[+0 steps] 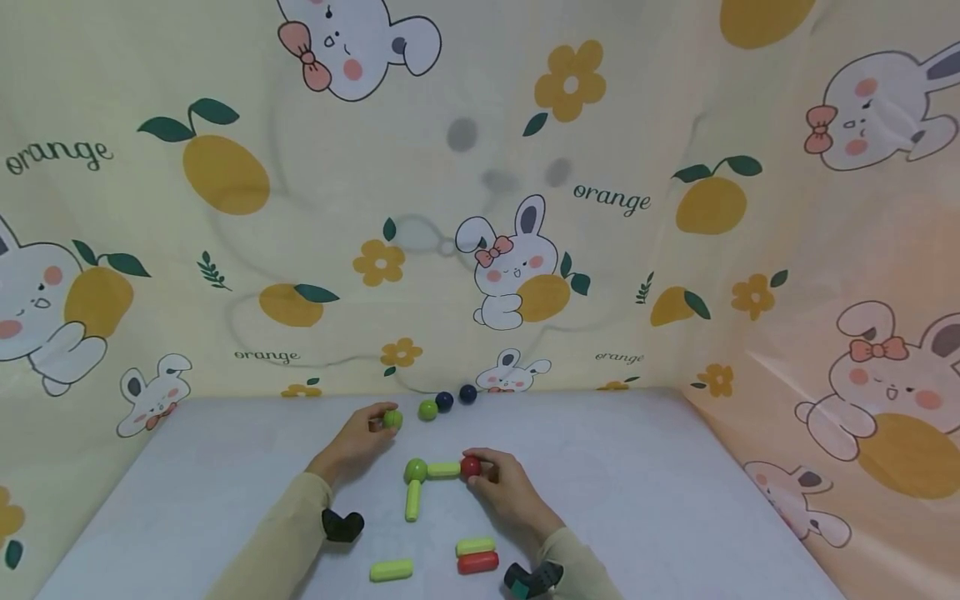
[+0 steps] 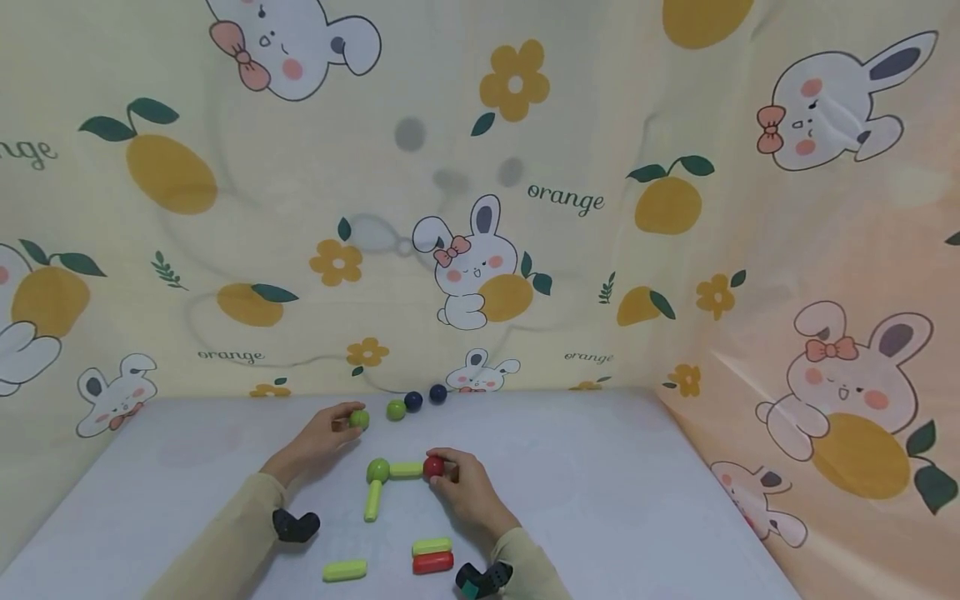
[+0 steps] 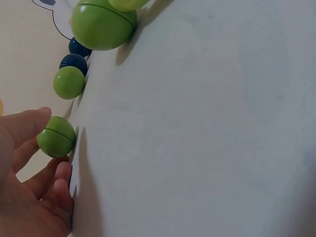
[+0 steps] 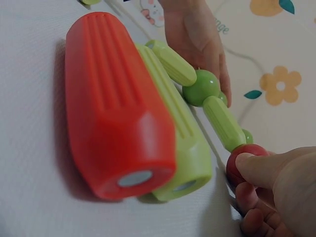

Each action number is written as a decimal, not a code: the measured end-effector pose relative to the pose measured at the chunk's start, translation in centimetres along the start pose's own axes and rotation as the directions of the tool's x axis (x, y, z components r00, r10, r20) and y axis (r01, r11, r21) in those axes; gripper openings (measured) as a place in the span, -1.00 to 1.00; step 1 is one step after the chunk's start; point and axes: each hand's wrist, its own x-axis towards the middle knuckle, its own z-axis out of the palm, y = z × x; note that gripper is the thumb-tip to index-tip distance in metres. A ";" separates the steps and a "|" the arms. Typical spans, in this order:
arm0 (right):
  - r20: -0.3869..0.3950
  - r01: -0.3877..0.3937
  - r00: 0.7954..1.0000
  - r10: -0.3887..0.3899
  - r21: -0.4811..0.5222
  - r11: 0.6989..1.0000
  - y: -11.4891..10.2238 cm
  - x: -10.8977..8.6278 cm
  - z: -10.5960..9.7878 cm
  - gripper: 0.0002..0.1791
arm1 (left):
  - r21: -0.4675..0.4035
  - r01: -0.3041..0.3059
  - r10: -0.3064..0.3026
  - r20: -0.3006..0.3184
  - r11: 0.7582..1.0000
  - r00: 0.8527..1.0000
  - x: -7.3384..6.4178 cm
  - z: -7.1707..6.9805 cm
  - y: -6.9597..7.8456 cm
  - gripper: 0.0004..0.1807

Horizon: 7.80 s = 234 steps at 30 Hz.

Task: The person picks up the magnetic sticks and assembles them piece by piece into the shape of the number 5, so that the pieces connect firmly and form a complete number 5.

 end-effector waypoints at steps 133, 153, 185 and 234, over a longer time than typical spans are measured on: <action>0.027 0.041 0.999 -0.041 0.000 0.999 0.1 0.0 -0.4 -0.51 | 0.046 -0.292 0.246 0.423 0.955 0.872 -10.6 3.1 1.3 -0.50; 0.020 0.035 0.999 -0.036 0.025 0.999 0.1 -0.1 -0.4 -0.47 | -0.007 -0.206 0.191 0.405 0.978 0.894 -11.0 3.3 2.1 -0.47; -0.001 0.043 0.999 -0.043 0.066 0.997 -0.3 -0.3 -0.2 -0.53 | -0.032 -0.249 0.241 0.396 0.968 0.886 -10.8 3.3 1.9 -0.48; 0.464 0.008 0.886 0.019 -0.056 0.998 -2.9 -4.0 -3.4 -0.80 | -0.039 -0.236 0.232 0.385 0.971 0.893 -10.7 3.4 2.0 -0.49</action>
